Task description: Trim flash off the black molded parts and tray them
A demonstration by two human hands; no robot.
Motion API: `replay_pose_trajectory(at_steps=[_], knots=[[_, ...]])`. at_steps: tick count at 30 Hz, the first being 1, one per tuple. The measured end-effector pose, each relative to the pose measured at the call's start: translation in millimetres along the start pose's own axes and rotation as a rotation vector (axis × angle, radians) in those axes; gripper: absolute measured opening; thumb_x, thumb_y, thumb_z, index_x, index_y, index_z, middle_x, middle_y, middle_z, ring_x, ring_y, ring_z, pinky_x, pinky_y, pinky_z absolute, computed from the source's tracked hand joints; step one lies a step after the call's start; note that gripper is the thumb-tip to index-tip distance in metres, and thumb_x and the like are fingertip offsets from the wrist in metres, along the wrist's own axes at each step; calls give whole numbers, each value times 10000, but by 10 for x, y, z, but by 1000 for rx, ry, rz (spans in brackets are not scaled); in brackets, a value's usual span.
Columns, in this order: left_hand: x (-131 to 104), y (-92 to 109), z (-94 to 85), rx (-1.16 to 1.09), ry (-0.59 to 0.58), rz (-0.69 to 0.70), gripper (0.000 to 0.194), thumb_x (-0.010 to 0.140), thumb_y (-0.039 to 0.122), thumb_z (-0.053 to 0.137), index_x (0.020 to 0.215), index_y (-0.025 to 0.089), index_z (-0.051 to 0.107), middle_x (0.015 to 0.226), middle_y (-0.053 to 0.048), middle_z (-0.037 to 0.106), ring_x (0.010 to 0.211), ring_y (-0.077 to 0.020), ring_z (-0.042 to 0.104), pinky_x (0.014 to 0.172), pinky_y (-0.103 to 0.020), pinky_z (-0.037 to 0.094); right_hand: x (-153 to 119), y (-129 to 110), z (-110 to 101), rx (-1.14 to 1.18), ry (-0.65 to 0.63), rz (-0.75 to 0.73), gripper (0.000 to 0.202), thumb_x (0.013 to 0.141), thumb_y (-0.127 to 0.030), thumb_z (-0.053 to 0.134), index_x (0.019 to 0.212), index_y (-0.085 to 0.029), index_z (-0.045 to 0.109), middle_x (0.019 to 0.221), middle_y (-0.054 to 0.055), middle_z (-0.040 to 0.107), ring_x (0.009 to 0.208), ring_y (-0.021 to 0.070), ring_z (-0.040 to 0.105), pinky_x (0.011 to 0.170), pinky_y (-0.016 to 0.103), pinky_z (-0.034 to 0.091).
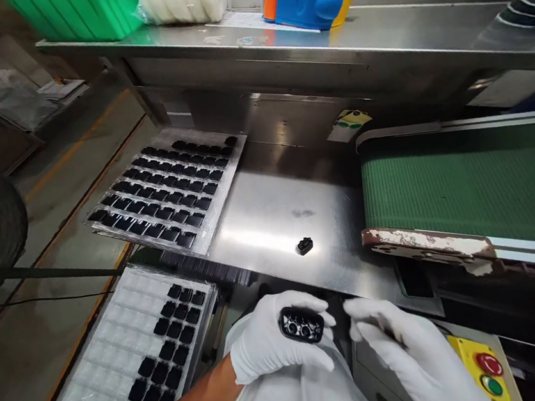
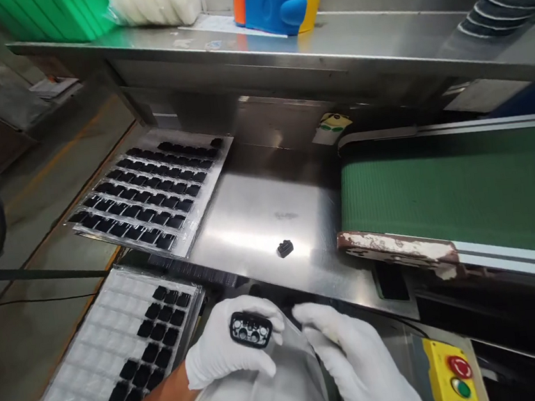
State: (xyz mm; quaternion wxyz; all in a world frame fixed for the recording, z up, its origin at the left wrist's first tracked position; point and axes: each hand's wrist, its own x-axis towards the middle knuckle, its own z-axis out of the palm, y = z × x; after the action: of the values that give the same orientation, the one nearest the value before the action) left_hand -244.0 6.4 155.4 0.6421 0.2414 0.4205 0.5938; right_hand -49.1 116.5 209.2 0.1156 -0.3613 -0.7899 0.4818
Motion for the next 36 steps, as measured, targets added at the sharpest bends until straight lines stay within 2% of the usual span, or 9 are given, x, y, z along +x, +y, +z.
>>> replay_pose_trajectory(at_steps=[2, 3, 6, 10, 14, 24, 27, 31, 36], knots=[[-3, 35, -36, 160, -15, 80, 637, 410, 247, 985, 998, 156, 756, 947, -86, 770, 841, -240, 725, 810, -370, 600, -22, -122, -103, -351, -40, -210, 432, 995, -359, 451, 1421, -300, 492, 938, 40, 719, 770, 185, 676, 662, 298, 551], [0, 49, -57, 239, -24, 136, 604, 425, 261, 982, 978, 155, 763, 921, -82, 771, 830, -237, 722, 807, -364, 598, -20, -178, -132, -493, -47, -313, 477, 1002, -344, 433, 1476, -292, 423, 900, 33, 714, 731, 180, 668, 622, 292, 542], [23, 76, -115, 413, -35, 342, 530, 477, 301, 968, 946, 163, 763, 869, -71, 766, 812, -223, 716, 786, -338, 591, 45, -333, -150, -814, -24, -570, 400, 1007, -262, 374, 1388, -227, 494, 716, 2, 641, 558, 167, 587, 478, 283, 442], [35, 97, -163, 565, -14, 549, 533, 477, 405, 958, 911, 189, 737, 863, -61, 776, 928, -244, 718, 898, -358, 567, 178, -518, -100, -1030, -21, -738, 442, 908, -95, 370, 1319, -171, 513, 638, -8, 586, 490, 171, 526, 463, 304, 326], [-2, 157, -165, 643, -72, 550, 499, 522, 414, 943, 895, 194, 696, 927, -56, 790, 879, -223, 737, 1042, -417, 469, 251, -639, -35, -1045, -91, -754, 572, 734, -51, 462, 1292, -171, 507, 623, -16, 560, 472, 166, 453, 495, 333, 228], [-89, 266, -175, 764, -124, 427, 411, 588, 450, 905, 786, 188, 657, 935, -64, 781, 933, -220, 725, 1127, -446, 393, 282, -734, 73, -1115, -145, -786, 546, 617, -124, 557, 1159, -166, 595, 552, -24, 484, 440, 158, 379, 531, 358, 110], [-120, 264, -167, 759, -124, 380, 382, 617, 436, 892, 811, 186, 677, 919, -55, 779, 955, -220, 728, 1183, -463, 350, 272, -759, 100, -1094, -180, -738, 485, 629, -125, 556, 1107, -175, 612, 545, -28, 480, 410, 150, 357, 527, 355, 87], [-158, 150, -176, 650, -13, 433, 485, 597, 442, 900, 933, 174, 675, 943, -47, 777, 892, -211, 742, 1239, -522, 255, 287, -717, 179, -1006, -211, -641, 325, 708, -88, 543, 999, -223, 597, 547, -41, 479, 406, 151, 371, 511, 343, 83], [-180, 15, -212, 606, 66, 391, 527, 576, 482, 897, 945, 175, 679, 917, -39, 768, 858, -227, 739, 1249, -564, 206, 324, -637, 239, -1013, -292, -543, 262, 797, -124, 585, 1036, -231, 590, 597, -33, 538, 432, 158, 427, 491, 334, 104]])
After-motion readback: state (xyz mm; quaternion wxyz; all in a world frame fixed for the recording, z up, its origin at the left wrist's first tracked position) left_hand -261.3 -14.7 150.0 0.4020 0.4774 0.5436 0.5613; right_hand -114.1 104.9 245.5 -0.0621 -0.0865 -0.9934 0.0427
